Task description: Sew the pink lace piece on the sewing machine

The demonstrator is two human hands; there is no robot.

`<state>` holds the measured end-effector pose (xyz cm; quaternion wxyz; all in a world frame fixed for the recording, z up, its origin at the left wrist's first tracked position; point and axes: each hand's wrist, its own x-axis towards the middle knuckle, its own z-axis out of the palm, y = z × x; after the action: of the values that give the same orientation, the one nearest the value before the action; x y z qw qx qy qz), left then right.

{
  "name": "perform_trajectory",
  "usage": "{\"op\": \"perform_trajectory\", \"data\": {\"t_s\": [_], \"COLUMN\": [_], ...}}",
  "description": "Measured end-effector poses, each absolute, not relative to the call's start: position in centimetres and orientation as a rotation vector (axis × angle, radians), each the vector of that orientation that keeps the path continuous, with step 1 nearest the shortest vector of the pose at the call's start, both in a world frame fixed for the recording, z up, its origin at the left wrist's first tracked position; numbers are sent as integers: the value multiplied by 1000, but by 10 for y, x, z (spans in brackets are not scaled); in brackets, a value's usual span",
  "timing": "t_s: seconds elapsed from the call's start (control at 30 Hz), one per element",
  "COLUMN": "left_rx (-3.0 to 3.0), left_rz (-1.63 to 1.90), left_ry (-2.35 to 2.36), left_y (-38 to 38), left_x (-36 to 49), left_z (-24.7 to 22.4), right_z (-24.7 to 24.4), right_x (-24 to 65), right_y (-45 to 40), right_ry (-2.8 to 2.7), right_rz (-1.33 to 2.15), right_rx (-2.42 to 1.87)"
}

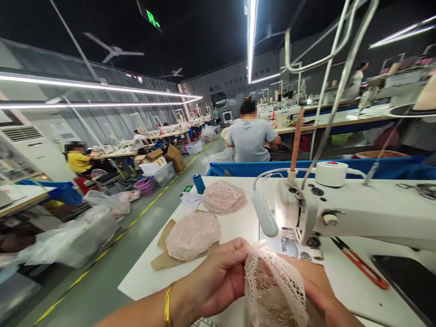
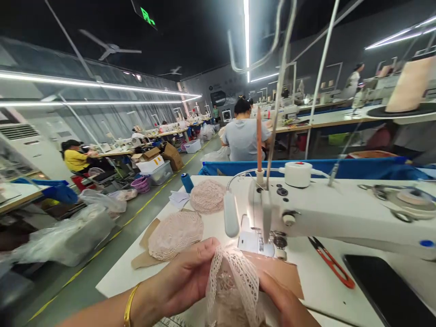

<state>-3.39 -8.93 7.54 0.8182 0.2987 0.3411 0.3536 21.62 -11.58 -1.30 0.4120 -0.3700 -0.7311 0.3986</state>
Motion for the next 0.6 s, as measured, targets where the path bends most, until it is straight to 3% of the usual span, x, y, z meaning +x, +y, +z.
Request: {"op": "perform_trajectory", "data": {"t_s": [0.13,0.27,0.37,0.47,0.6], "left_rx": [684,1437,1848,1748,1443], "left_rz": [638,513,380,137,-84], "left_ry": [849,1135,913,668,774], "left_y": [-81,-72,-71,-67,-49], "left_x": [-33,-44,-34,-16,-7], "left_z": [49,57,71,70,63], "right_z": [10,9,13,20,19], "right_x": [215,216,214,219,235], "right_y": [-112,-108,-112,-116,-113], "right_ry": [-1606,-1488,-1552,-1649,-1516], "right_rz": [1436,1808,1974,2109,2033], "right_rx": [-975,-824,-821,-858,-885]}}
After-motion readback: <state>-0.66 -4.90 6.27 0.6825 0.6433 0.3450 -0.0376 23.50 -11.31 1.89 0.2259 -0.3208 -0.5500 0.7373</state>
